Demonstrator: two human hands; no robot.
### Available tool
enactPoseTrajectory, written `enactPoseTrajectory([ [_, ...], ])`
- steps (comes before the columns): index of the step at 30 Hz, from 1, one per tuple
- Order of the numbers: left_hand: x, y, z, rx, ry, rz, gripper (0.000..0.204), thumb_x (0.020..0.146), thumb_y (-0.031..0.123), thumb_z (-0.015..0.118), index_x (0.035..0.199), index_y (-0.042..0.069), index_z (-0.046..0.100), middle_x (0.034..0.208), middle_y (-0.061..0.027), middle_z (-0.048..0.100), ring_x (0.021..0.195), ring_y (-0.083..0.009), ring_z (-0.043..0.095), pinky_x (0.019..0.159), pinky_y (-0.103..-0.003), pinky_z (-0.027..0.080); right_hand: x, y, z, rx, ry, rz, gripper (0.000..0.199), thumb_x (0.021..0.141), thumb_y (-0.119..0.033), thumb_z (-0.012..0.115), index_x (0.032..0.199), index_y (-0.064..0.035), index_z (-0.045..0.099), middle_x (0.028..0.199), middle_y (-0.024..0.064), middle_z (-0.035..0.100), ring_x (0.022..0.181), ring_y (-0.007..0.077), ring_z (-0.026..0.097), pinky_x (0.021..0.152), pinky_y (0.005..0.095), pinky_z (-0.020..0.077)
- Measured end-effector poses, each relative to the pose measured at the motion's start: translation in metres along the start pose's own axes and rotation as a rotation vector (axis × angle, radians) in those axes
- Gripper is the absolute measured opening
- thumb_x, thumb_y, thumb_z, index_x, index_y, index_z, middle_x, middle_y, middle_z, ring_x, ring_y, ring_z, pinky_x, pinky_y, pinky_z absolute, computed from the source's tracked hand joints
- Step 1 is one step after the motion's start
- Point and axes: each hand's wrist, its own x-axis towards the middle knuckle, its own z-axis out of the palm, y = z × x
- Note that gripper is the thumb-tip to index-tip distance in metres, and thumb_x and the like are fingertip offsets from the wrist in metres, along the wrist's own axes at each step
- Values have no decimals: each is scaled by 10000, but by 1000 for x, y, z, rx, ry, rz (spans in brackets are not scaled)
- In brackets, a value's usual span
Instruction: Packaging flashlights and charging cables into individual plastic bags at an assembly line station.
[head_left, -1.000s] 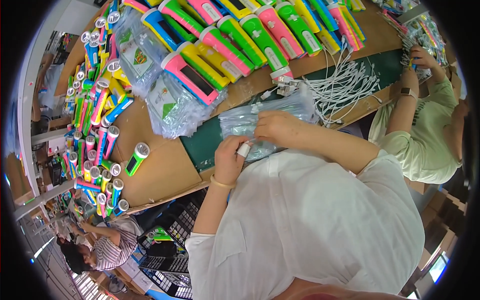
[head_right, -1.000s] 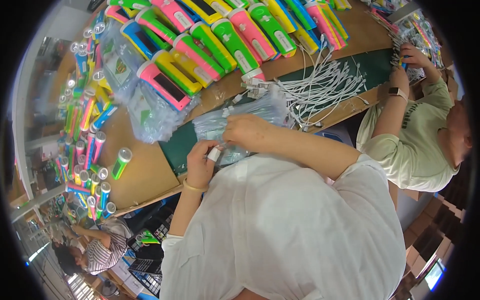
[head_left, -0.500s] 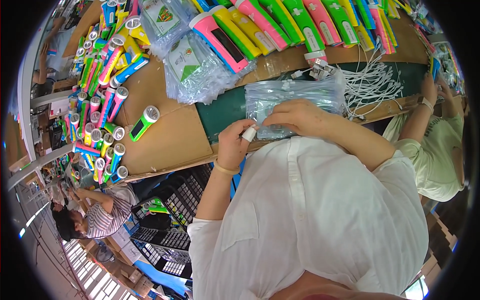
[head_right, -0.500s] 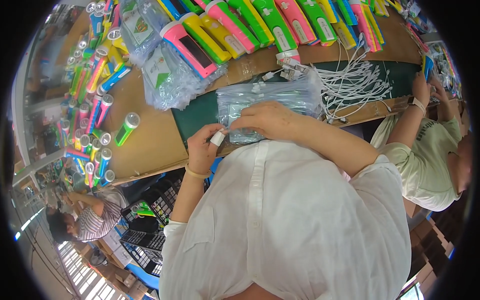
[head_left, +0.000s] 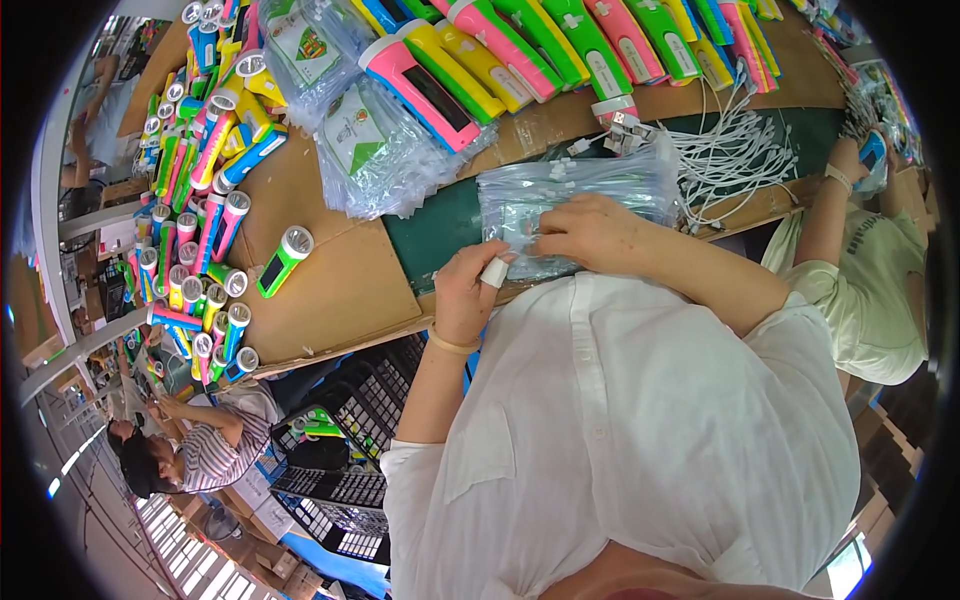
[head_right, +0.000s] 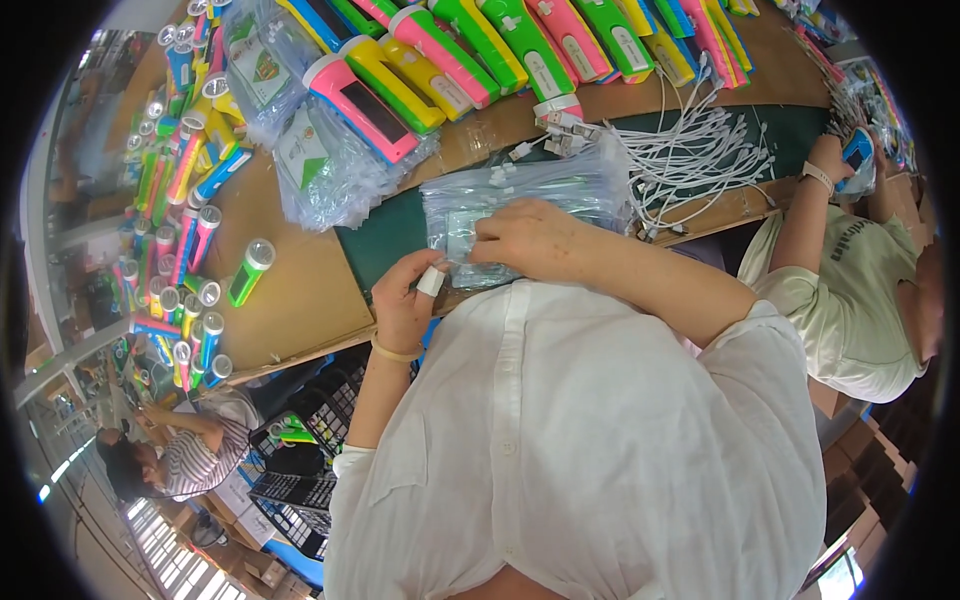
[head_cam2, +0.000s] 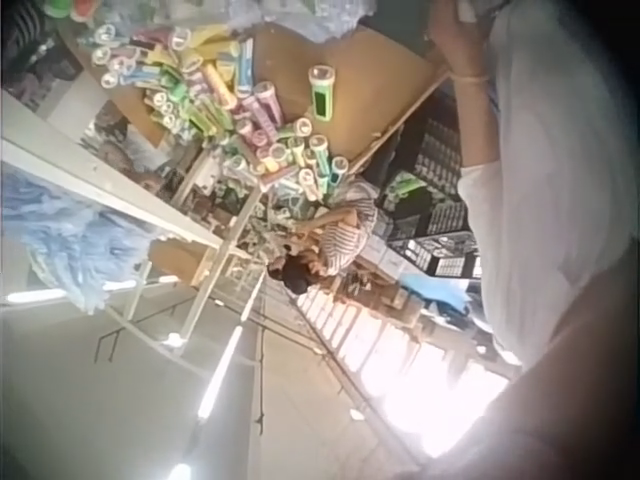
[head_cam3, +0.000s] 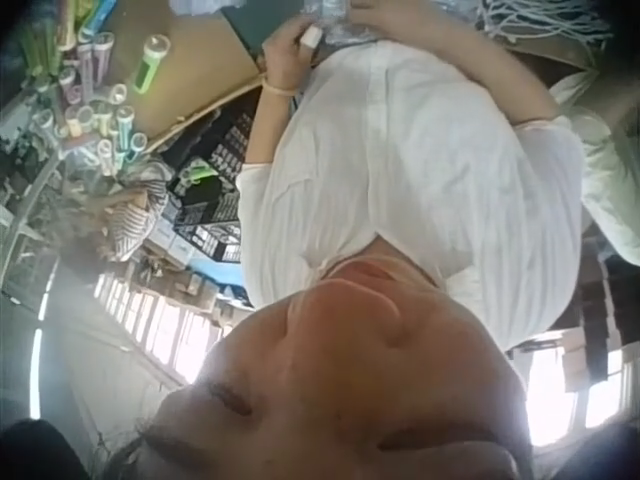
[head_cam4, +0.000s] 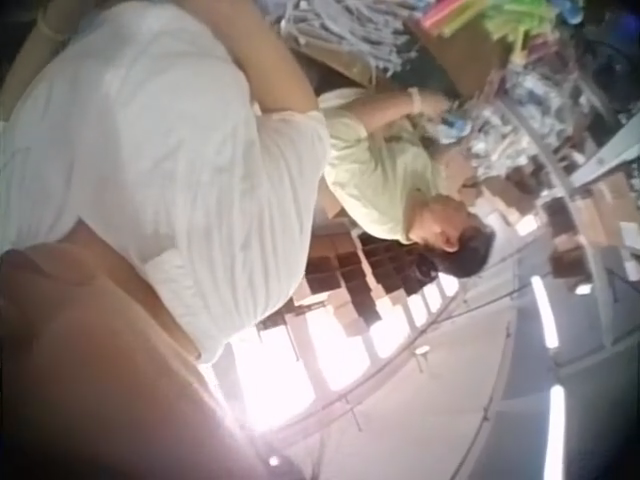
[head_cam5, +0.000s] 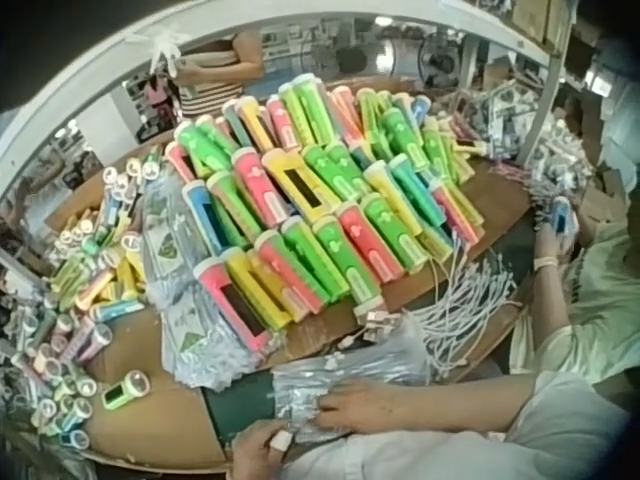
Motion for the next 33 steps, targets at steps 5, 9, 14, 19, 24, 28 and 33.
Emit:
enactPoseTrajectory([
  [5,13,7,-2,202,-252,369,270,735,-33,677,988,58,703,810,-92,656,755,-302,614,717,-396,512,-13,1,-6,-24,-60,103,126,824,-161,725,935,-103,706,966,58,634,893,265,642,795,418,508],
  [9,10,4,-5,158,-208,287,198,747,-18,690,931,56,698,855,-93,656,780,-289,612,690,-390,509,-21,19,-57,36,447,286,158,881,-190,726,948,-47,717,910,83,689,829,272,679,720,394,530],
  [14,11,8,6,108,-221,303,209,716,-12,723,905,80,722,975,-66,682,781,-267,628,706,-362,519,-27,74,-88,-142,520,835,321,881,-302,749,1001,-5,723,853,113,717,788,255,702,719,362,540],
  [19,23,19,21,-105,-403,462,176,754,8,758,914,71,721,1001,-88,723,783,-258,670,684,-332,525,-9,83,-85,-213,170,942,589,762,-505,800,1050,1,712,910,178,734,875,309,720,790,394,559],
  [24,26,20,20,-97,-391,459,176,750,8,755,908,76,719,924,-81,722,793,-261,680,699,-340,532,-10,83,-77,-80,257,964,617,745,-518,763,1080,-4,701,949,205,733,918,341,717,820,420,560],
  [28,21,18,6,-94,-378,338,257,693,-38,685,926,62,724,926,-95,695,832,-289,670,749,-359,541,-38,69,-83,65,495,948,546,799,-332,783,1201,18,664,974,167,738,838,235,729,767,348,568],
  [33,20,18,2,-151,-397,254,234,726,-39,706,939,56,732,930,-95,689,832,-269,676,736,-336,544,-49,53,-118,467,890,629,537,832,-168,810,1281,30,591,1137,93,691,1008,123,651,873,288,529],
])
